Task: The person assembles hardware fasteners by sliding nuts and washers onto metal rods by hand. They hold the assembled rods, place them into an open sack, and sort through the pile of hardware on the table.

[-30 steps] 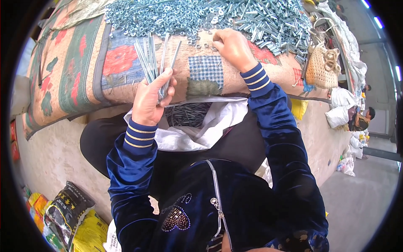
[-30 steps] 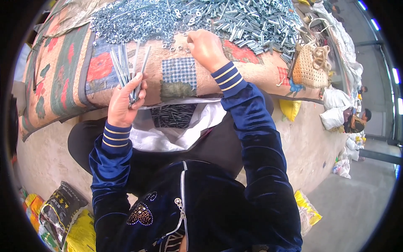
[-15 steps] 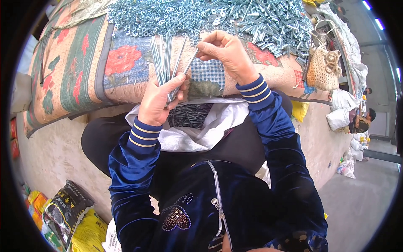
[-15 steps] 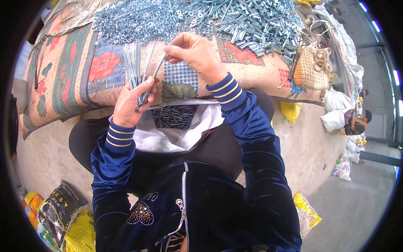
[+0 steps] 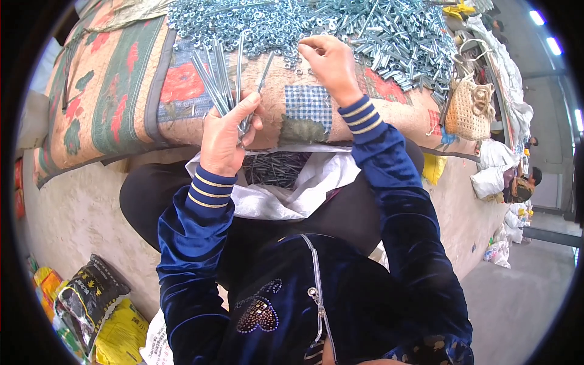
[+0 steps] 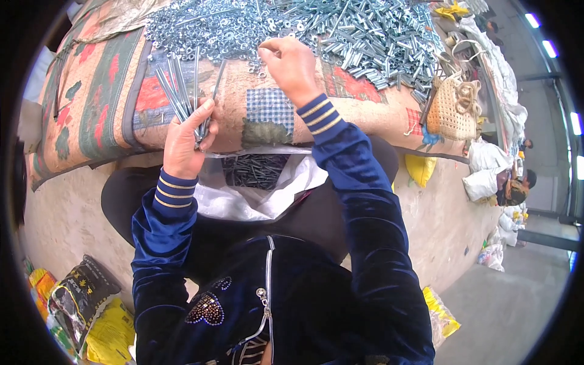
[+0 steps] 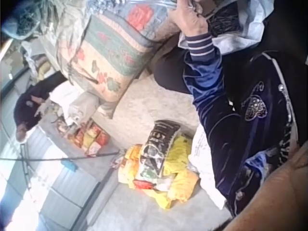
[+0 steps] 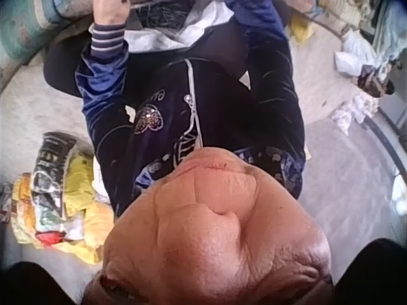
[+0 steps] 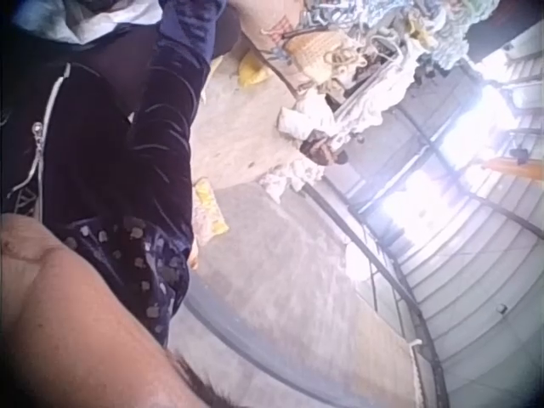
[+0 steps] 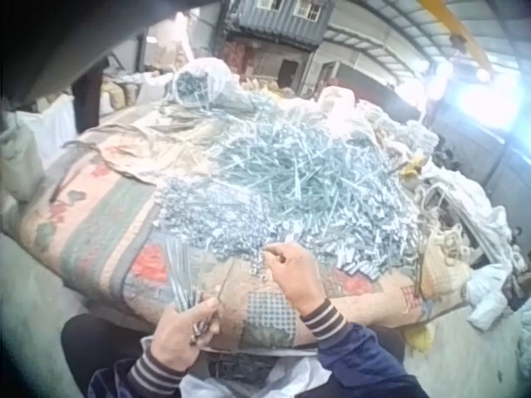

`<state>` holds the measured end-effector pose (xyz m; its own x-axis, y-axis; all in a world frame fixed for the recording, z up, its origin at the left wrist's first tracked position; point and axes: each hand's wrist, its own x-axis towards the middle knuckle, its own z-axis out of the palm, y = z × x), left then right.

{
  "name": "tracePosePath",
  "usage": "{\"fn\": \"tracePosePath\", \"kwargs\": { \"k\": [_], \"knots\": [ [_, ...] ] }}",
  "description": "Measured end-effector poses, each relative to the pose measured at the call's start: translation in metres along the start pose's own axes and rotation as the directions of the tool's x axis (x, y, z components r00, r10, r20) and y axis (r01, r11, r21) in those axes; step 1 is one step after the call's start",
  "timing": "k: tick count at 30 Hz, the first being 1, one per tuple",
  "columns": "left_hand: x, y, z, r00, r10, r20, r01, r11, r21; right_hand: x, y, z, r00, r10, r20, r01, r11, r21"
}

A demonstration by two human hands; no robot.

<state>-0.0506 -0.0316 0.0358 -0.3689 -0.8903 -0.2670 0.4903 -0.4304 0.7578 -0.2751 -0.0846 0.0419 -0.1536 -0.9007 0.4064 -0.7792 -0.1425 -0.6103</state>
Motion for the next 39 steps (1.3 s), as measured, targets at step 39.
{"fn": "tracePosePath", "kwargs": {
  "k": [39],
  "knots": [
    [-0.015, -0.007, 0.008, 0.994, -0.096, 0.053, 0.088, 0.986, 0.140, -0.058, -0.039, -0.035, 0.790, 0.102, 0.604, -0.565, 0.504, 0.654]
  ]
}}
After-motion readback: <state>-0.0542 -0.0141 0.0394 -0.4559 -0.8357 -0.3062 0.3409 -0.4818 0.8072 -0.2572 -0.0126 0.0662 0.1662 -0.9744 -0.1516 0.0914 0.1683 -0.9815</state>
